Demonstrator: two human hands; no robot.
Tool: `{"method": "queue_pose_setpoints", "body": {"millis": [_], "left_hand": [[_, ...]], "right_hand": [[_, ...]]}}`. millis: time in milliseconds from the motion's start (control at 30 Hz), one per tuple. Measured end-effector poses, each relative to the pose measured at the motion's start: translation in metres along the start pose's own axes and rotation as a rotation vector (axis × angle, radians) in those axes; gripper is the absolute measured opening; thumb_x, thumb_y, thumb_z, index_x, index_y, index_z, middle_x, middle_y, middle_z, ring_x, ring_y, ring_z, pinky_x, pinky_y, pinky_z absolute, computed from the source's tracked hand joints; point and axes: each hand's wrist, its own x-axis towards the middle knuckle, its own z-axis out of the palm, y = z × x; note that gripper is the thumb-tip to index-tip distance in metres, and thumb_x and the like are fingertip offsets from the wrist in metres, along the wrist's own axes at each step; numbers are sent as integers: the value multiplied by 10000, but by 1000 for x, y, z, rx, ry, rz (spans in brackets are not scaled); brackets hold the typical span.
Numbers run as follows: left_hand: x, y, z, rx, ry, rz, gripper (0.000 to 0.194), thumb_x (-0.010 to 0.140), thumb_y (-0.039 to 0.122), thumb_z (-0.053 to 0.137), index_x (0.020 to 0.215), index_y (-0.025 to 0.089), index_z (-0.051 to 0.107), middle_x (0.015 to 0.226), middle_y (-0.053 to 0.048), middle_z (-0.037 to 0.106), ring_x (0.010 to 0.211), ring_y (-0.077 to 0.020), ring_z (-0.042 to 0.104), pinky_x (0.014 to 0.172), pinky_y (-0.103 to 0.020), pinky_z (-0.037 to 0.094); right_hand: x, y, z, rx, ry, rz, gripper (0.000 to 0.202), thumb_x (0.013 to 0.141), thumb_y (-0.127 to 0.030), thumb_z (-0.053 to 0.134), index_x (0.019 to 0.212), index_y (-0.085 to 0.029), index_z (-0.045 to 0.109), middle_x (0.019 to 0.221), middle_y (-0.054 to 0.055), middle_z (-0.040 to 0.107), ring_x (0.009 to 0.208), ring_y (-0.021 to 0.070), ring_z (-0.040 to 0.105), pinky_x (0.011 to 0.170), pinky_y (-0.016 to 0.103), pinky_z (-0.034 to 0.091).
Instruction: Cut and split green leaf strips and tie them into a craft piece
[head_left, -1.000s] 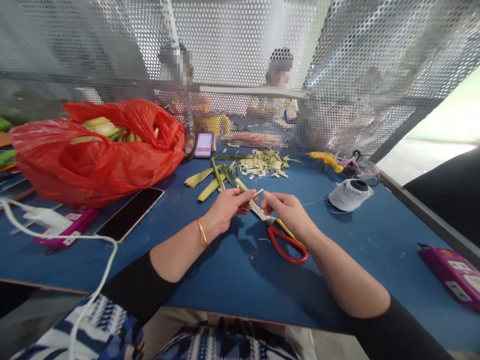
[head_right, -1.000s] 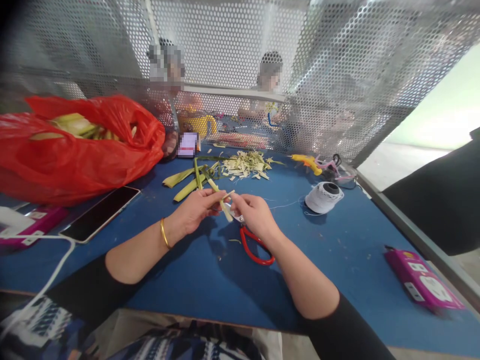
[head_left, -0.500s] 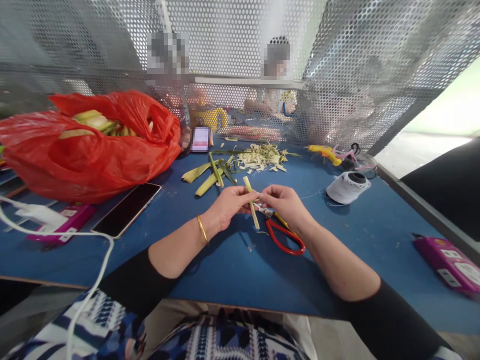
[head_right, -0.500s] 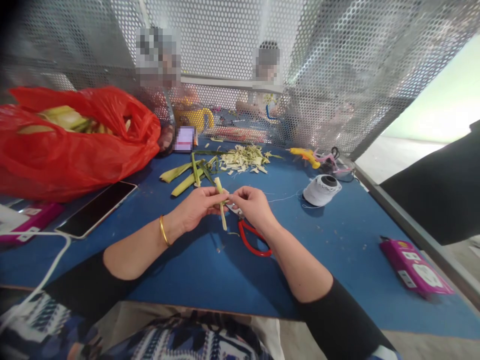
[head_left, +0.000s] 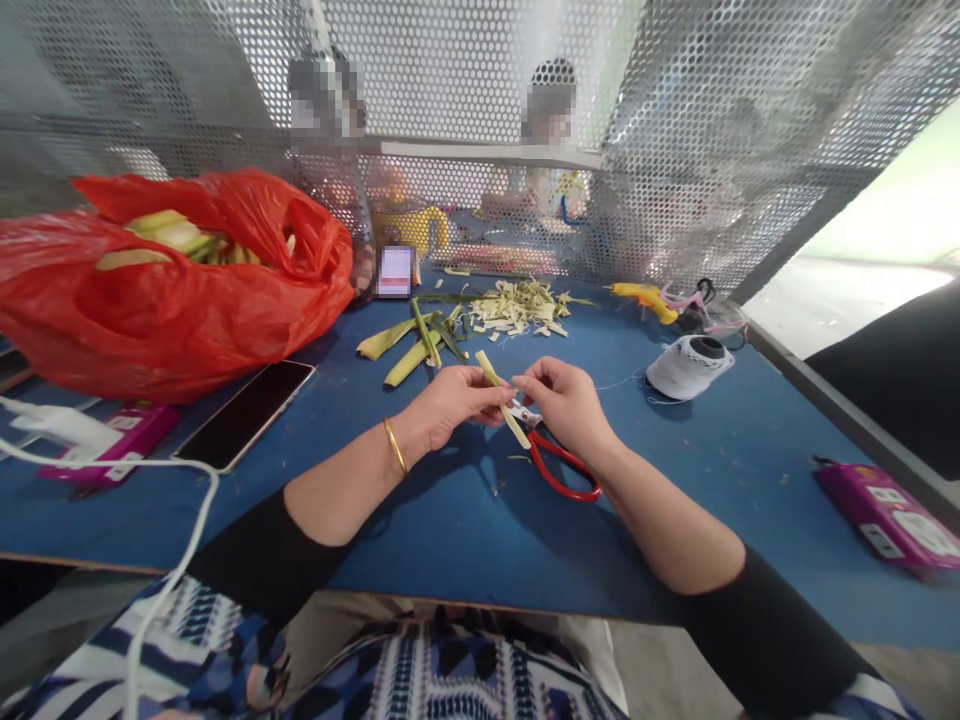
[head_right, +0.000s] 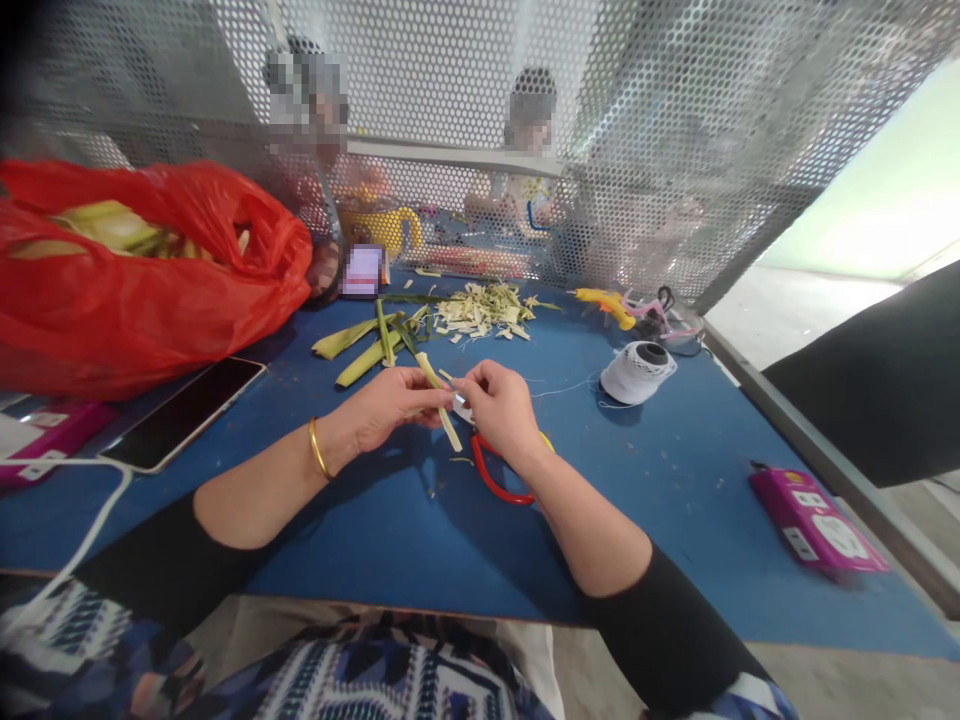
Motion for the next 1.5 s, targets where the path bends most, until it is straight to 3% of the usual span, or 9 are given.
{"method": "queue_pose_setpoints", "body": {"millis": [233, 400, 600, 767, 900, 1000, 1233, 1400, 1500], "left_hand": [[-4, 0, 5, 8, -53, -29, 178, 710, 268, 832, 665, 129, 732, 668, -26, 703, 571, -94, 612, 622, -234, 518], [-6, -3, 10, 162, -95, -31, 123, 705, 211, 817, 628, 145, 747, 623, -12, 683, 575, -92, 589, 600, -218, 492], [-7, -3, 10, 184, -117, -18, 192, 718, 240, 821, 582, 139, 732, 519, -1, 619, 489, -74, 521, 535, -197, 459], [-4, 4, 5, -144, 27, -10, 181, 819, 294, 751, 726, 140, 770, 721, -60, 729, 594, -101, 623, 593, -207, 514], [-2, 8, 0, -255, 83, -6, 213, 849, 314, 728, 747, 128, 750, 753, -67, 729, 624, -108, 640, 658, -236, 548], [0, 5, 1, -230, 84, 12, 67, 773, 166, 779, 817, 124, 751, 742, -36, 724, 633, -95, 639, 697, -234, 548], [1, 3, 3, -227, 135, 29, 55, 787, 76, 732, 799, 130, 730, 699, -11, 721, 560, -84, 634, 583, -200, 509], [-2, 15, -6, -450, 55, -25, 48, 854, 180, 716, 822, 148, 732, 905, -42, 771, 512, -37, 575, 455, -149, 426], [-3, 15, -6, -544, -44, -74, 92, 881, 149, 673, 809, 144, 730, 879, -46, 762, 503, -30, 558, 445, -137, 415]], "right_hand": [[2, -5, -9, 42, -57, -52, 254, 770, -427, 611, 669, -194, 621, 573, -27, 557, 583, 129, 455, 585, 280, 343], [-1, -3, -1, 242, -176, 50, 299, 671, -473, 676, 616, -199, 569, 573, -32, 538, 546, 120, 462, 547, 276, 357], [0, 2, 5, 131, 53, -15, 242, 715, -393, 632, 578, -207, 558, 553, -28, 516, 565, 126, 434, 569, 282, 352], [0, -7, -10, -59, 273, -171, 294, 829, -446, 583, 670, -204, 636, 727, 29, 659, 713, 161, 544, 686, 289, 405], [-4, -8, -11, -198, -44, -72, 481, 834, -592, 575, 557, -199, 583, 501, -22, 495, 516, 117, 395, 507, 267, 270], [-6, -4, -3, -169, -255, -69, 443, 822, -541, 598, 547, -194, 579, 469, -46, 435, 483, 100, 352, 486, 253, 245], [-8, -9, -3, -94, -186, -222, 324, 840, -383, 552, 578, -198, 595, 651, 15, 615, 647, 147, 537, 652, 276, 393], [0, -7, -11, 87, 73, -170, 253, 833, -429, 575, 793, -203, 682, 838, 42, 717, 835, 195, 618, 803, 318, 455], [1, -5, -7, 202, -76, -153, 270, 762, -425, 662, 906, -198, 695, 939, 46, 741, 909, 206, 640, 872, 339, 463]]}}
